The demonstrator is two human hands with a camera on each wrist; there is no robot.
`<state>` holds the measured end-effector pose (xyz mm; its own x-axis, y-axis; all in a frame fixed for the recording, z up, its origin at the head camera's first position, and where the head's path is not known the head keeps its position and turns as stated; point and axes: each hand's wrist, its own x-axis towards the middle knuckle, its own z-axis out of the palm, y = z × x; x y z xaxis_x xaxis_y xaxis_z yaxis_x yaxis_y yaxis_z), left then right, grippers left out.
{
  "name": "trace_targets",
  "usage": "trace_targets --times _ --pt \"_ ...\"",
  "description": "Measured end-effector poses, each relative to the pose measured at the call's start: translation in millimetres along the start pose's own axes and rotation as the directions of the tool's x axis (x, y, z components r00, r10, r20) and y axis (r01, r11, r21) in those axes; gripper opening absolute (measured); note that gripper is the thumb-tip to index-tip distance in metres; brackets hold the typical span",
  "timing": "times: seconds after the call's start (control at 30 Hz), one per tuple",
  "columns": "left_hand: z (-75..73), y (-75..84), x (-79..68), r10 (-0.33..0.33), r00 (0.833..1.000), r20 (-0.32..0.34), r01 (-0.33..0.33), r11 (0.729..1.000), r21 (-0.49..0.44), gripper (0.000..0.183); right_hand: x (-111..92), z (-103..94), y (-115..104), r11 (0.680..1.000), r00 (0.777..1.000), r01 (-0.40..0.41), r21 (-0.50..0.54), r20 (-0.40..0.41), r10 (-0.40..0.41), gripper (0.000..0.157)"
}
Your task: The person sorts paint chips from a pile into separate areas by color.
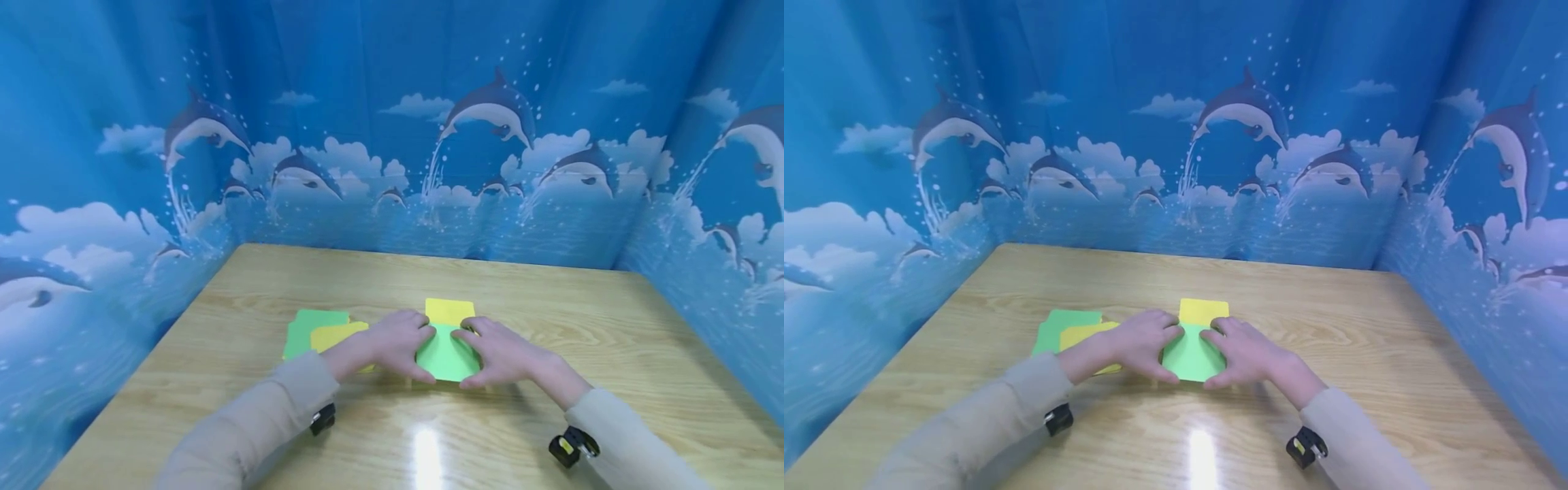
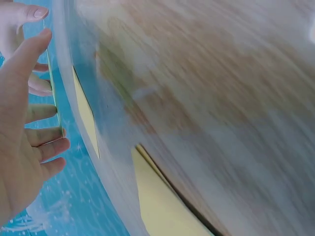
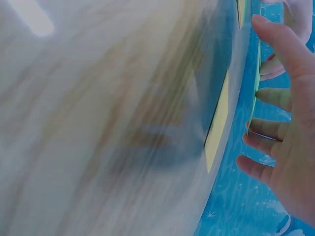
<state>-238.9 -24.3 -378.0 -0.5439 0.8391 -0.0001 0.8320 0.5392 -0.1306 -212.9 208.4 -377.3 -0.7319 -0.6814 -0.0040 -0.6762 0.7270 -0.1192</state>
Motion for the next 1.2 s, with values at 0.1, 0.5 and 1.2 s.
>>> trace_targets --times 0.1,0.5,1.2 --pt "1.9 4.4 5.7 0.032 0.999 -0.001 -0.032 0.999 0.017 0.081 -7.6 1.5 2.4 1.000 1.000 0.000 -0.007 -0.006 0.000 0.087" --pt "10.4 19.2 11.3 0.019 0.997 0.075 -0.018 1.000 -0.022 0.085 -20.6 10.7 1.5 0.999 0.999 0.040 -0.023 0.025 -0.039 0.087" --pt "18.1 22.2 15.1 0.002 0.991 0.132 0.001 1.000 -0.025 0.081 -14.4 20.8 4.8 1.000 0.998 0.014 -0.013 0.065 -0.013 0.085"
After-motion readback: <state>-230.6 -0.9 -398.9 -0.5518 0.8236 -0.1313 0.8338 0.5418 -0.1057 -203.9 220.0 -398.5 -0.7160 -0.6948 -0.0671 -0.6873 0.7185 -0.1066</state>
